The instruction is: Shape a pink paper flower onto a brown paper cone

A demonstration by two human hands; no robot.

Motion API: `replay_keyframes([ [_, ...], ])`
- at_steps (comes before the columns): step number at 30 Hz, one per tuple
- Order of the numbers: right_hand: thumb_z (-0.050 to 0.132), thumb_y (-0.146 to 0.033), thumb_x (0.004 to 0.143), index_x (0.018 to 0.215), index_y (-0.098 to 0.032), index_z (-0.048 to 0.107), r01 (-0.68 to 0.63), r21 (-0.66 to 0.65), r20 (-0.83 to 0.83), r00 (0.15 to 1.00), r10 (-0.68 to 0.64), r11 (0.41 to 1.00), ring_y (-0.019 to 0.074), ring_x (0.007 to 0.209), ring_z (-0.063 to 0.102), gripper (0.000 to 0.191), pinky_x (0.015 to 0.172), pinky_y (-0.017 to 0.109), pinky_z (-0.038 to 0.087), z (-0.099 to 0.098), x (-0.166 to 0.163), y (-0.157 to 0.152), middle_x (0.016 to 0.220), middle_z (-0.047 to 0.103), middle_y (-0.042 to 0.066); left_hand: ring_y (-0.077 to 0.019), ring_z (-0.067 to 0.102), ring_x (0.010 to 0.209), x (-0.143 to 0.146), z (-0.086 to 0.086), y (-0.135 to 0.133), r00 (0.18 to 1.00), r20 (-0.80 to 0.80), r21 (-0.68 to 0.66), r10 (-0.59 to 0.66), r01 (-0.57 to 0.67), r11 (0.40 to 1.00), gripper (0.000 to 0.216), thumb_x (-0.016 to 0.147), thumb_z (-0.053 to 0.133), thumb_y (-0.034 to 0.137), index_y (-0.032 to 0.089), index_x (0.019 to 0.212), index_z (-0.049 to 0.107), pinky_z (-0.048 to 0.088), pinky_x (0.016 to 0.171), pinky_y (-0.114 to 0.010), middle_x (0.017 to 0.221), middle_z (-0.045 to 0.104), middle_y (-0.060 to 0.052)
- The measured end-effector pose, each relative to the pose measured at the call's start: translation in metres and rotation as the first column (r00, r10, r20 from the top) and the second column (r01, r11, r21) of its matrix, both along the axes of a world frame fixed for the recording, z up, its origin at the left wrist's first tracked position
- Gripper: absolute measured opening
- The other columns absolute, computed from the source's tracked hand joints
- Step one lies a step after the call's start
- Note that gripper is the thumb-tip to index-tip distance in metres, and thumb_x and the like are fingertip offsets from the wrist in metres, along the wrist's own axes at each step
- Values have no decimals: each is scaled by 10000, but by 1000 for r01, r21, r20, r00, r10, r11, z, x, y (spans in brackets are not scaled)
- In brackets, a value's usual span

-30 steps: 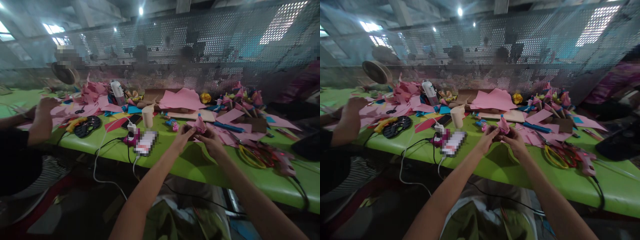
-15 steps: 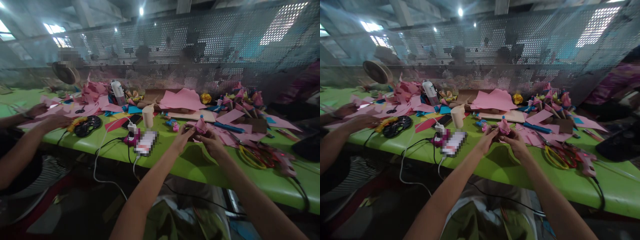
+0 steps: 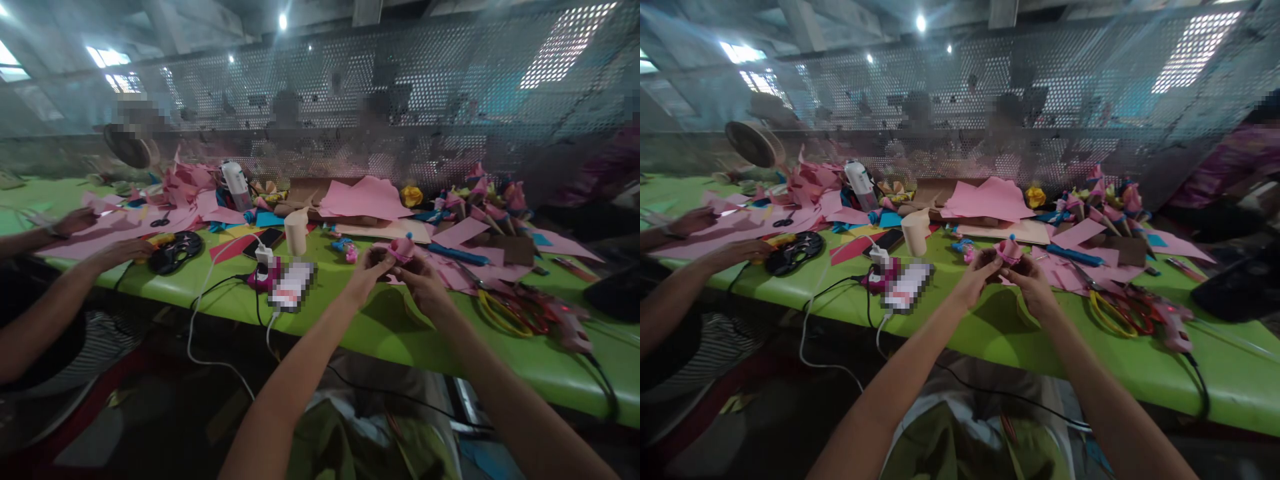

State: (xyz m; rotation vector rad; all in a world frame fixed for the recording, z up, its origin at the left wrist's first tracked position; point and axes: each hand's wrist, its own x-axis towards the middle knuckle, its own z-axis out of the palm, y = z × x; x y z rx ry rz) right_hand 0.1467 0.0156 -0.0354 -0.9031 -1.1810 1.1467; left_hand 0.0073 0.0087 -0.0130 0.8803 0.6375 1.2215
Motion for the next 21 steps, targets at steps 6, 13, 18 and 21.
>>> replay_keyframes([
  [6, 914, -409, 581, 846, -286, 694, 1, 8, 8, 1000, -1, 1000, 194, 763, 671, 365, 716, 340, 524, 1, -1, -1, 802, 729, -18, -122, 610, 729, -2, 5, -4, 1000, -18, 42, -10, 11, 999, 378, 686, 829, 449, 208, 887, 617, 465, 634, -241, 864, 667, -1],
  [13, 913, -359, 584, 847, -274, 694, 19, 15, 7, 1000, -19, 1000, 158, 659, 599, 352, 637, 312, 502, 3, -3, -2, 757, 693, -30, -105, 588, 683, 1, 1, -2, 999, -54, 68, -9, 13, 998, 374, 691, 820, 435, 219, 901, 599, 443, 623, -231, 808, 640, 24],
  [18, 900, -361, 608, 811, -260, 699, 0, 14, 22, 1000, -1, 1000, 150, 621, 580, 303, 620, 315, 498, 7, -4, -4, 715, 676, -31, -108, 584, 650, 0, 0, -1, 997, -79, 35, -25, 28, 999, 375, 749, 762, 507, 220, 909, 582, 423, 589, -231, 769, 631, 24],
  [21, 903, -363, 603, 819, -262, 694, -15, 8, 40, 999, 15, 1000, 164, 621, 600, 318, 629, 331, 510, 8, -5, -5, 705, 682, -29, -92, 552, 592, 1, -1, 0, 993, -121, 53, 14, -8, 999, 443, 739, 752, 582, 211, 891, 563, 405, 556, -228, 735, 609, 30],
])
